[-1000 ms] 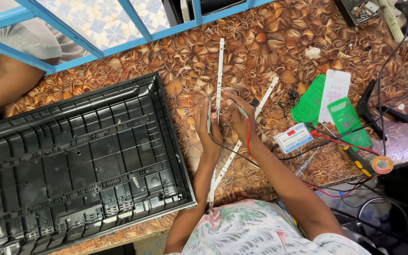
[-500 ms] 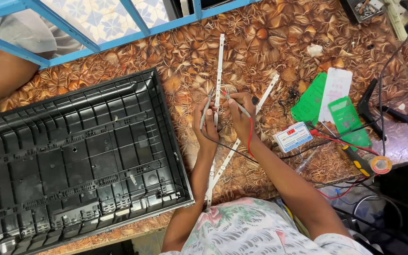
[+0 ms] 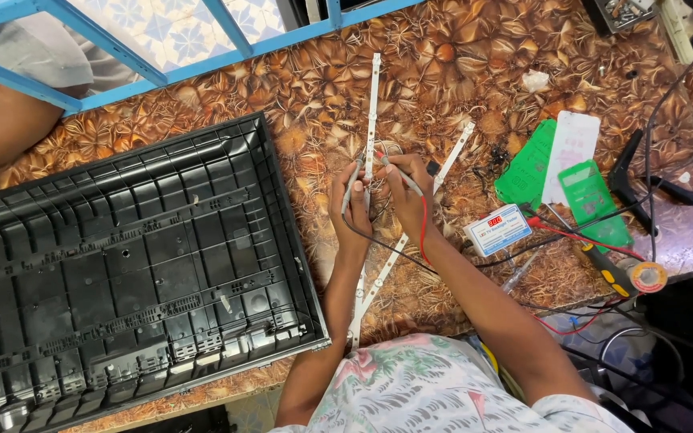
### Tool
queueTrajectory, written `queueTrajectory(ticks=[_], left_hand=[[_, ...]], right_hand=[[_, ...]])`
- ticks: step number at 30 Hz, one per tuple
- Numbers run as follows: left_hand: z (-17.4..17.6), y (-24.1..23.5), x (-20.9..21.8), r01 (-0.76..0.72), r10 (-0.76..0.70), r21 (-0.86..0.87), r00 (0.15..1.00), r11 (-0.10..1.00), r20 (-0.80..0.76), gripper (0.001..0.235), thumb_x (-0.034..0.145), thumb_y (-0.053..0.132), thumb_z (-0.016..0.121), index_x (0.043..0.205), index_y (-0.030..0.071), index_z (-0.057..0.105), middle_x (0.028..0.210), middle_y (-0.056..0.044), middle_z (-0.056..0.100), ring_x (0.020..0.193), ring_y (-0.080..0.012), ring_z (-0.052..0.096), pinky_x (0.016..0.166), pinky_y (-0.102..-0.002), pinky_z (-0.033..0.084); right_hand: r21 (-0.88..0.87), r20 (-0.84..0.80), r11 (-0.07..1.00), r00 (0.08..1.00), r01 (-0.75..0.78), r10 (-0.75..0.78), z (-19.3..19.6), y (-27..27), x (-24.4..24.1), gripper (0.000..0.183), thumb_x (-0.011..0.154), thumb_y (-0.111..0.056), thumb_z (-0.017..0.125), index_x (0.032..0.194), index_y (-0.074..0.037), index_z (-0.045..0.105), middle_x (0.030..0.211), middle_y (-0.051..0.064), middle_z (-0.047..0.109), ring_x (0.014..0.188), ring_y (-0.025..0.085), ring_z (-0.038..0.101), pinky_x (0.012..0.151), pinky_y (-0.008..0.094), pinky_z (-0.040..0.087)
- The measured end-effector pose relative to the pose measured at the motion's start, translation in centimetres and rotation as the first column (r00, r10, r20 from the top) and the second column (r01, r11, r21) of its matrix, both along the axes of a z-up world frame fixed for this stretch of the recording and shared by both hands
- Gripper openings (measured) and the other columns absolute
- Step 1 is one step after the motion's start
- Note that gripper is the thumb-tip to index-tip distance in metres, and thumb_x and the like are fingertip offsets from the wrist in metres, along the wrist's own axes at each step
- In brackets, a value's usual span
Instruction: The person uses a multimeter to test two LED light strips laid on a workbench. They connect the multimeter probes to various points along the strips, checking for continuity or voltage. The person moves the probes along the strips and adjusts their positions while observing the multimeter display.
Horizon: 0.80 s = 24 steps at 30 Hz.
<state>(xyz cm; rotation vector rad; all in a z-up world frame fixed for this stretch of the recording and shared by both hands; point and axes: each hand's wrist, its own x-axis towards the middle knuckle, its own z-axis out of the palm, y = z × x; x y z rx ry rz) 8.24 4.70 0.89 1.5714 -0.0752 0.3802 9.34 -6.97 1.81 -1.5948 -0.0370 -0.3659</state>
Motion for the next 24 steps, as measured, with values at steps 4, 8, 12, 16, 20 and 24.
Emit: queueTrajectory(ticks=[4,8,12,16,20,24], left_hand=[[0.27,-0.03,-0.09,0.009,-0.009,-0.001,1.000,1.000,-0.001,0.039,0.111,0.023,0.041,0.136,-0.004,0.055,0.111,-0.019,0.062,0.100,-0.0291,0.068,0.090,-0.049,0.057],[0.47,0.03,-0.14,0.016,-0.016,0.013,1.000,1.000,-0.002,0.039,0.111,0.022,0.040,0.136,-0.004,0.054,0.111,-0.019,0.061,0.101,-0.0302,0.068,0.090,-0.050,0.057],[0.39,-0.02,-0.10,0.017,-0.017,0.011,1.000,1.000,-0.011,0.039,0.111,0.023,0.042,0.137,-0.003,0.054,0.111,-0.019,0.061,0.101,-0.0305,0.068,0.090,-0.050,0.057],[0.60,-0.02,-0.10,0.010,-0.010,0.014,1.000,1.000,-0.010,0.038,0.110,0.023,0.042,0.136,-0.003,0.055,0.111,-0.019,0.062,0.100,-0.0312,0.069,0.089,-0.050,0.058],[0.46,-0.04,-0.07,0.012,-0.012,0.013,1.000,1.000,-0.007,0.038,0.110,0.022,0.043,0.136,-0.003,0.055,0.112,-0.020,0.062,0.101,-0.0316,0.069,0.090,-0.051,0.058],[0.43,-0.04,-0.06,0.021,-0.020,0.013,0.999,1.000,-0.025,0.039,0.111,0.023,0.042,0.138,-0.003,0.054,0.112,-0.021,0.061,0.102,-0.0326,0.068,0.091,-0.053,0.058]], right_hand=[[-0.004,-0.003,1.000,1.000,-0.003,0.003,-0.06,-0.10,0.06,0.015,0.110,-0.010,0.052,0.115,0.003,0.058,0.091,0.020,0.075,0.061,0.017,0.070,0.049,0.026,0.053],[0.006,-0.006,1.000,1.000,-0.003,0.003,-0.11,-0.03,0.05,0.015,0.111,-0.008,0.051,0.116,0.003,0.059,0.091,0.019,0.075,0.061,0.016,0.070,0.049,0.025,0.053],[0.001,-0.007,1.000,1.000,-0.009,0.009,-0.17,-0.08,0.08,0.015,0.111,-0.008,0.051,0.117,0.003,0.058,0.092,0.020,0.075,0.062,0.016,0.070,0.050,0.025,0.053],[0.002,-0.008,1.000,1.000,-0.011,0.011,-0.12,-0.09,0.00,0.015,0.111,-0.008,0.050,0.117,0.003,0.059,0.092,0.019,0.075,0.062,0.016,0.070,0.050,0.025,0.053],[0.000,-0.009,1.000,1.000,-0.011,0.011,-0.18,-0.08,-0.01,0.016,0.112,-0.009,0.050,0.117,0.003,0.059,0.093,0.019,0.075,0.063,0.015,0.070,0.050,0.025,0.053],[0.006,-0.011,1.000,1.000,0.003,-0.002,-0.14,0.00,-0.03,0.016,0.110,-0.009,0.052,0.116,0.003,0.059,0.091,0.020,0.075,0.061,0.017,0.070,0.049,0.026,0.052]])
